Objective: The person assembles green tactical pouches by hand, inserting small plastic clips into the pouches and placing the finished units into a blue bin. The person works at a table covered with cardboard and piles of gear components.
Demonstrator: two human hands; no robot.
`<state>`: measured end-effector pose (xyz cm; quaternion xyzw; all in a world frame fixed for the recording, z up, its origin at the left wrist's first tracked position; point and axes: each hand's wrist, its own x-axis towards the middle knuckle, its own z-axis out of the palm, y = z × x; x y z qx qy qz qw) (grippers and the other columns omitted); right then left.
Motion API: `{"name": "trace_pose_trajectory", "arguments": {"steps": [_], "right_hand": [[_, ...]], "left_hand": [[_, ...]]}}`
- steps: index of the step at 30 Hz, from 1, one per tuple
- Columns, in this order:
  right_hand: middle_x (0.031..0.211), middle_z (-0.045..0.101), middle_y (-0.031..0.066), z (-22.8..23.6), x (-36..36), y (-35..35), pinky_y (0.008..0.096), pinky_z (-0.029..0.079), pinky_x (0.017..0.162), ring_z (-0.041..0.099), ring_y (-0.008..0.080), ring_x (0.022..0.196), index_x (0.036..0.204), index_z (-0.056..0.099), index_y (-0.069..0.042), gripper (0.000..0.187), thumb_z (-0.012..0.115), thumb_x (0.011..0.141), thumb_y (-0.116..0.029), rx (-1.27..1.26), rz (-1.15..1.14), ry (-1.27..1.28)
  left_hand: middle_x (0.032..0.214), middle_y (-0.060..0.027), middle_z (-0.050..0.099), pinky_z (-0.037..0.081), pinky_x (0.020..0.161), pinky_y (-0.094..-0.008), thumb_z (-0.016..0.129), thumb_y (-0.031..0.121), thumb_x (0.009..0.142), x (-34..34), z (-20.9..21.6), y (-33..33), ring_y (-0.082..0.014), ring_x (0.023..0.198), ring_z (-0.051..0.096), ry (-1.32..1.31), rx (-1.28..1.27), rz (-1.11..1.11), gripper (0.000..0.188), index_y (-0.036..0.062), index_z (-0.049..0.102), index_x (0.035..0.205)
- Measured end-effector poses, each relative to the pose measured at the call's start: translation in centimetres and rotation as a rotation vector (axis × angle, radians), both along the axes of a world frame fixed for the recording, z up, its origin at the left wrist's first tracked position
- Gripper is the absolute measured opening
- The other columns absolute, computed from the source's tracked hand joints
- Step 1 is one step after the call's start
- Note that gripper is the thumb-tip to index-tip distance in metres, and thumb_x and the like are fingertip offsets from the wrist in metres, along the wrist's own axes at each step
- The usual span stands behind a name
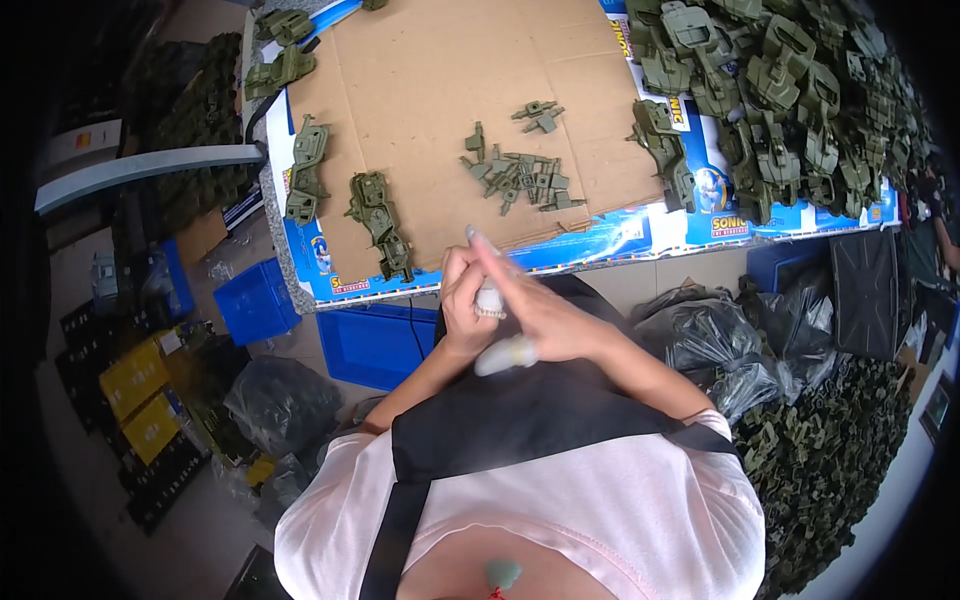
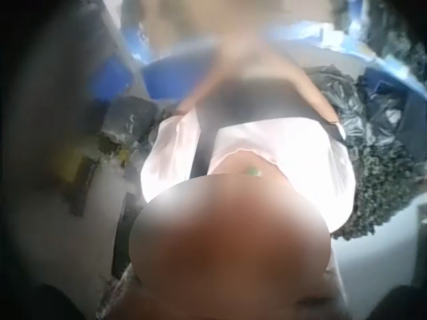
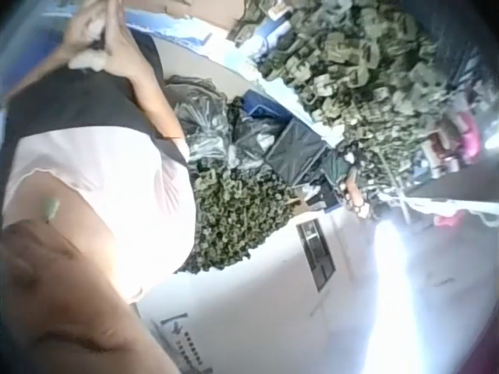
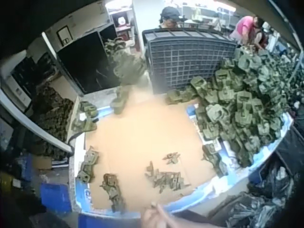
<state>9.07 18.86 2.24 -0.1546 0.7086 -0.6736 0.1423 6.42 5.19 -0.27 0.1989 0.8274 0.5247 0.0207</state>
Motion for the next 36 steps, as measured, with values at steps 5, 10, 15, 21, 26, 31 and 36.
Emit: {"name": "trace_pose_trajectory", "arguments": {"steps": [5, 10, 15, 21, 26, 31, 36], "right_hand": [[0.145, 0.01, 0.0182, -2.2, 0.2, -3.7, 0.0416, 0.021, 0.105, 0.024, 0.0281, 0.129, 0.141, -0.011, -0.02, 0.092, 0.039, 0.079, -0.067, -0.708, -0.43, -0.39], [0.121, 0.051, 0.014, -6.8, -2.6, 6.9, 0.0292, 0.044, 0.086, 0.054, 0.0228, 0.104, 0.133, 0.033, -0.009, 0.053, 0.053, 0.083, -0.006, 0.154, -0.768, -0.109], [0.1, 0.053, 0.016, -9.8, -1.9, 8.6, 0.0417, 0.044, 0.082, 0.052, 0.0365, 0.093, 0.103, 0.055, -0.01, 0.04, 0.055, 0.065, 0.004, 1.042, -0.324, 0.367], [0.086, 0.054, 0.0133, -13.7, -2.4, 8.9, 0.0409, 0.047, 0.072, 0.056, 0.0334, 0.081, 0.104, 0.049, -0.011, 0.037, 0.054, 0.069, 0.0, 1.086, -0.212, 0.281], [0.077, 0.06, 0.0061, -8.5, -0.8, 9.2, 0.0275, 0.048, 0.058, 0.057, 0.0156, 0.062, 0.097, 0.054, -0.008, 0.022, 0.049, 0.077, 0.002, 0.013, -0.187, -0.49], [0.085, 0.062, 0.0005, -4.3, 4.5, 6.8, 0.0252, 0.047, 0.068, 0.06, 0.0132, 0.078, 0.094, 0.06, -0.007, 0.02, 0.069, 0.076, -0.01, 0.114, -0.084, -0.339], [0.092, 0.064, 0.0091, 1.8, 1.1, 6.8, 0.0344, 0.049, 0.075, 0.062, 0.0247, 0.087, 0.094, 0.06, -0.006, 0.019, 0.064, 0.076, -0.004, 0.355, -0.282, 0.014]], "left_hand": [[0.081, -0.0119, 0.052, 0.041, 0.075, -0.0352, 0.063, 0.004, 0.065, -0.8, -0.2, -0.4, -0.0275, 0.082, 0.05, -0.121, -0.002, -0.003, 0.023, 0.0003, 0.063, 0.088], [0.113, -0.0115, 0.047, 0.037, 0.09, -0.0311, 0.059, 0.009, 0.08, -4.9, -5.0, -9.6, -0.0213, 0.103, 0.046, -0.207, 0.174, 0.446, 0.052, 0.0067, 0.038, 0.127], [0.098, -0.0092, 0.059, 0.043, 0.064, -0.0247, 0.068, 0.02, 0.077, -10.1, -13.4, -18.9, -0.0126, 0.077, 0.054, -0.715, 0.056, 0.606, 0.048, 0.0028, 0.048, 0.117], [0.09, -0.0086, 0.064, 0.051, 0.064, -0.0266, 0.061, 0.001, 0.077, -10.8, -9.4, -13.4, -0.0148, 0.071, 0.062, -0.733, 0.365, 0.414, 0.019, 0.0026, 0.057, 0.095], [0.105, -0.0106, 0.061, 0.053, 0.065, -0.0315, 0.062, 0.023, 0.081, -8.9, -3.8, -10.8, -0.0186, 0.08, 0.061, -0.938, 0.592, 0.288, 0.034, 0.0053, 0.054, 0.109], [0.111, -0.0122, 0.058, 0.052, 0.069, -0.0367, 0.054, 0.039, 0.085, -7.9, -2.6, -8.0, -0.0221, 0.086, 0.06, -1.083, 0.85, 0.285, 0.044, 0.0076, 0.051, 0.115], [0.111, -0.0094, 0.058, 0.049, 0.076, -0.0333, 0.056, 0.026, 0.086, -6.6, -1.8, -4.1, -0.0191, 0.099, 0.054, -0.854, 0.648, 0.261, 0.046, 0.0082, 0.041, 0.125]]}}
